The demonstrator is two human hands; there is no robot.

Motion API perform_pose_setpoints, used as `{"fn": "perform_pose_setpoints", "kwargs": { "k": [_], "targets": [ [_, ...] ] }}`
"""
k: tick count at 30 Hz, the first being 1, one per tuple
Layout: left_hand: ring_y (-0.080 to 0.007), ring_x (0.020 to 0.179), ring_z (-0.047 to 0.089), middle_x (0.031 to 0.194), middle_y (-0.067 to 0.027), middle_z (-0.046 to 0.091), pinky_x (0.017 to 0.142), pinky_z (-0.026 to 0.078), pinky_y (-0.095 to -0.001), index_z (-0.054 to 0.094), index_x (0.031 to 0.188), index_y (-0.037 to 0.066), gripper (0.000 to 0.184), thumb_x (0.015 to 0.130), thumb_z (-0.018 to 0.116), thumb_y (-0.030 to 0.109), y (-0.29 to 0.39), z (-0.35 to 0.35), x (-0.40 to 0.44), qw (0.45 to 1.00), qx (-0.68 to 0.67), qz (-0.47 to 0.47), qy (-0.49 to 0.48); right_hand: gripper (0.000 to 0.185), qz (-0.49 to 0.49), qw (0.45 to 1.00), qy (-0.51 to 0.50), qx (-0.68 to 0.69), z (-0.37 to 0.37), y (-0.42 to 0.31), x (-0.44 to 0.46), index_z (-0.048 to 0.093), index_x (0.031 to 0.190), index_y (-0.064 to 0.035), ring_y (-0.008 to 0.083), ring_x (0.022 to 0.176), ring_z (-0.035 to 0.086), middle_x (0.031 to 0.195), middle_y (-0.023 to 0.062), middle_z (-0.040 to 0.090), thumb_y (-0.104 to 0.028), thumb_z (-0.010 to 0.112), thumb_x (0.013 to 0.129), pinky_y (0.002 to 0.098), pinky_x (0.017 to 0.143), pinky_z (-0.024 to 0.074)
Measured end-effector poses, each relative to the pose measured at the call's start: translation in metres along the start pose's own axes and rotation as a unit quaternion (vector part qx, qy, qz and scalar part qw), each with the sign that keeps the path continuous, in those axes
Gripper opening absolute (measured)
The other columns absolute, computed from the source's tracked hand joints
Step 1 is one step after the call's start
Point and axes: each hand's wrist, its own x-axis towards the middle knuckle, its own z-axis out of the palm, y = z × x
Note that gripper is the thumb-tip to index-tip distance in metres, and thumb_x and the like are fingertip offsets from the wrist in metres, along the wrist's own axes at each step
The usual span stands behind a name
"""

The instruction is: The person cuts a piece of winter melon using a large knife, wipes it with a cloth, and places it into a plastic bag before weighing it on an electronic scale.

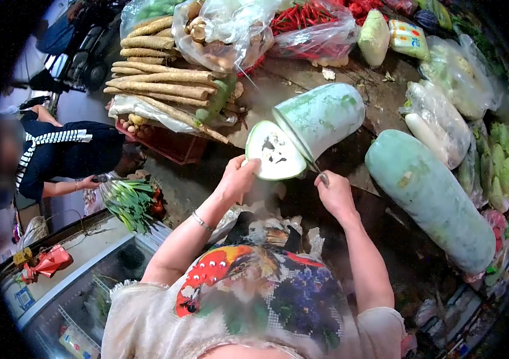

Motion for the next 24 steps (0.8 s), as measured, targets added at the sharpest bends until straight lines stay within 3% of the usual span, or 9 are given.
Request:
{"fn": "perform_pose_setpoints", "kwargs": {
  "k": [4, 8, 13, 16, 17, 18, 20, 22, 24],
  "targets": [
    [-0.0039, 0.046, 0.037, 0.064, 0.0045, 0.053, 0.040, 0.027, -0.0224, 0.064, 0.104, -0.001, 0.030, 0.092, 0.055, 0.025, -0.014, -0.005, -0.004, 1.000, -0.022, 0.011, -0.008, 0.012, 0.049, 0.996, -0.037, -0.065, 0.030, 0.068, -0.001, 0.066, 0.083, -0.0029, 0.0340, 0.076, 0.065, 0.078, 0.0192, 0.066, -0.010, 0.055, 0.083, 0.0420, 0.070, 0.0491],
    [-0.0033, 0.052, 0.041, 0.073, 0.0031, 0.058, 0.044, 0.029, -0.0215, 0.065, 0.108, 0.000, 0.031, 0.089, 0.058, 0.025, -0.036, -0.033, -0.024, 1.000, 0.005, -0.027, 0.005, 0.012, 0.018, 0.999, -0.025, -0.040, 0.009, 0.048, -0.011, 0.065, 0.083, -0.0032, 0.0345, 0.077, 0.064, 0.078, 0.0192, 0.065, -0.010, 0.056, 0.083, 0.0421, 0.070, 0.0487],
    [-0.0062, 0.068, 0.052, 0.081, 0.0008, 0.063, 0.060, 0.044, -0.0236, 0.064, 0.107, -0.003, 0.031, 0.093, 0.058, 0.023, -0.061, -0.050, -0.048, 0.996, 0.057, 0.060, 0.025, 0.010, -0.014, 1.000, 0.017, 0.017, 0.009, 0.050, -0.031, 0.063, 0.084, -0.0022, 0.0155, 0.055, 0.049, 0.060, 0.0103, 0.053, -0.006, 0.054, 0.083, 0.0334, 0.055, 0.0413],
    [-0.0087, 0.071, 0.054, 0.083, -0.0044, 0.068, 0.065, 0.047, -0.0293, 0.065, 0.106, -0.001, 0.028, 0.093, 0.061, 0.024, -0.059, -0.061, -0.069, 0.984, 0.104, 0.139, 0.049, 0.010, 0.000, 0.999, 0.018, 0.046, 0.020, 0.059, -0.056, 0.063, 0.084, -0.0014, 0.0121, 0.054, 0.047, 0.058, 0.0069, 0.051, -0.004, 0.053, 0.083, 0.0310, 0.053, 0.0394],
    [-0.0136, 0.064, 0.056, 0.072, -0.0112, 0.064, 0.062, 0.047, -0.0325, 0.065, 0.102, 0.001, 0.024, 0.092, 0.063, 0.023, -0.052, -0.069, -0.079, 0.965, 0.202, 0.158, 0.054, 0.010, 0.020, 0.998, 0.022, 0.062, 0.023, 0.062, -0.067, 0.063, 0.085, -0.0019, 0.0094, 0.054, 0.046, 0.058, 0.0043, 0.049, -0.004, 0.054, 0.084, 0.0289, 0.052, 0.0380],
    [-0.0273, 0.060, 0.061, 0.066, -0.0183, 0.058, 0.058, 0.047, -0.0378, 0.063, 0.094, 0.004, 0.018, 0.090, 0.063, 0.022, -0.041, -0.075, -0.090, 0.945, 0.287, 0.146, 0.055, 0.009, 0.020, 0.996, 0.031, 0.079, 0.025, 0.062, -0.077, 0.064, 0.084, -0.0023, 0.0068, 0.054, 0.044, 0.058, 0.0012, 0.048, -0.004, 0.055, 0.084, 0.0268, 0.052, 0.0364],
    [-0.0393, 0.064, 0.060, 0.066, -0.0205, 0.058, 0.056, 0.047, -0.0430, 0.060, 0.088, 0.006, 0.016, 0.088, 0.063, 0.021, -0.044, -0.089, -0.103, 0.897, 0.395, 0.187, 0.068, 0.008, 0.011, 0.990, 0.075, 0.118, 0.032, 0.072, -0.092, 0.064, 0.083, -0.0029, 0.0045, 0.055, 0.042, 0.058, -0.0014, 0.047, -0.003, 0.056, 0.084, 0.0249, 0.051, 0.0349],
    [-0.0371, 0.058, 0.056, 0.065, -0.0210, 0.052, 0.054, 0.044, -0.0382, 0.058, 0.085, 0.002, 0.016, 0.088, 0.062, 0.018, -0.046, -0.099, -0.112, 0.892, 0.393, 0.207, 0.085, 0.009, 0.001, 0.984, 0.089, 0.151, 0.035, 0.079, -0.100, 0.065, 0.085, -0.0044, 0.0025, 0.058, 0.042, 0.062, -0.0047, 0.049, -0.002, 0.056, 0.086, 0.0226, 0.053, 0.0340],
    [-0.0408, 0.068, 0.060, 0.068, -0.0203, 0.059, 0.059, 0.047, -0.0458, 0.059, 0.086, 0.005, 0.019, 0.087, 0.062, 0.024, -0.047, -0.112, -0.117, 0.893, 0.413, 0.122, 0.130, 0.009, 0.062, 0.942, 0.148, 0.295, 0.041, 0.082, -0.102, 0.064, 0.086, -0.0055, 0.0019, 0.060, 0.041, 0.069, -0.0064, 0.051, -0.002, 0.056, 0.088, 0.0219, 0.054, 0.0339]
  ]
}}
